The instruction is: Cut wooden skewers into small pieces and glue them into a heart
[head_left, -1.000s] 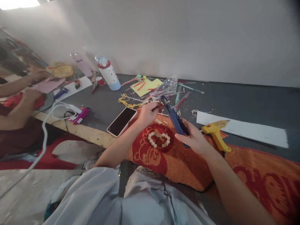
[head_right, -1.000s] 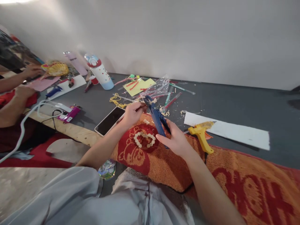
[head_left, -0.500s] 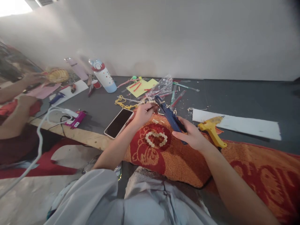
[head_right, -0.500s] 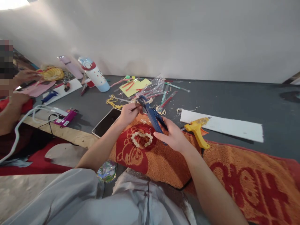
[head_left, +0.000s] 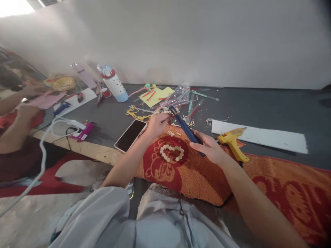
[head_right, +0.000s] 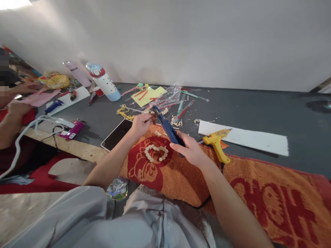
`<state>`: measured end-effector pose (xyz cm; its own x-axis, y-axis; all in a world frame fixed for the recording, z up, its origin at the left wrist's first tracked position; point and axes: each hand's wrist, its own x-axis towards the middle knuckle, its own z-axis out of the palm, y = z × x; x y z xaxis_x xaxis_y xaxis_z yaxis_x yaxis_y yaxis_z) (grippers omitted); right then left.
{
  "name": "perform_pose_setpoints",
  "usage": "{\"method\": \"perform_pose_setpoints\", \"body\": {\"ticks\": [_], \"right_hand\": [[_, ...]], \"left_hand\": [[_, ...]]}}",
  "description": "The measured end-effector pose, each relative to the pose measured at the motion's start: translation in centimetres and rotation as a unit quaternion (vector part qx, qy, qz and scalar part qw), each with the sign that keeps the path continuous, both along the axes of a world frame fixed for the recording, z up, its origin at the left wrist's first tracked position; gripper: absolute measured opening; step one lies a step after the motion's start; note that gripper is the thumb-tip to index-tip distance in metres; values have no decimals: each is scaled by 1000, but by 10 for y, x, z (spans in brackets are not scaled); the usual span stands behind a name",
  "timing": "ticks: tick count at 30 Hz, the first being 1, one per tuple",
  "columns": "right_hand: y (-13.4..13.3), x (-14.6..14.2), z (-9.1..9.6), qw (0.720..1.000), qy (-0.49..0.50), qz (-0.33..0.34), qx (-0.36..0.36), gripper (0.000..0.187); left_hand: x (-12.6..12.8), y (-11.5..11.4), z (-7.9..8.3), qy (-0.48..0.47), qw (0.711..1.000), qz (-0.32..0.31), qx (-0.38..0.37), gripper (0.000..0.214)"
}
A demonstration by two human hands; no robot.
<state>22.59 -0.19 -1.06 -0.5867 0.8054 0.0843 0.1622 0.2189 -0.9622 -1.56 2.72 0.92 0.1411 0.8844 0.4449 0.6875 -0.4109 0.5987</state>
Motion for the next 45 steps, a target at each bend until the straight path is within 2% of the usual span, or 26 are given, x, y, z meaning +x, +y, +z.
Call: {"method": "perform_pose_setpoints", "body": {"ticks": [5,9,13,15,19,21,23,26,29,38,45], "right_hand": [[0,-3,-5,1000,9,-22,-14,46],[-1,-8,-3,999,17,-30,-23,45],[-3,-14,0,998,11,-69,-5,42],[-3,-16,1,996,20,-83,3,42],[-5,-22,1,995,54,-88,10,42],[-6,-25,-1,994,80,-77,9,43],[-7,-28,-4,993,96,-66,3,46],[-7,-31,-10,992,112,-57,-4,51],[-5,-32,-12,991,119,-62,-3,53],[-5,-33,-6,992,109,-64,-20,56],[-5,-33,-6,993,94,-68,-22,56]], "left_hand": [[1,1,-8,64,996,24,63,26],[3,1,-12,97,992,51,67,23],[10,-4,-5,125,978,96,138,20],[16,-10,1,110,979,95,145,26],[31,-24,7,64,997,31,-34,42],[40,-27,5,-4,995,-32,-98,45],[47,-27,0,-124,974,-117,-149,54],[55,-27,-8,-293,913,-193,-208,61],[59,-27,-11,-352,888,-188,-231,59],[58,-26,-15,-361,888,-151,-240,57],[60,-27,-18,-381,876,-143,-260,58]]}}
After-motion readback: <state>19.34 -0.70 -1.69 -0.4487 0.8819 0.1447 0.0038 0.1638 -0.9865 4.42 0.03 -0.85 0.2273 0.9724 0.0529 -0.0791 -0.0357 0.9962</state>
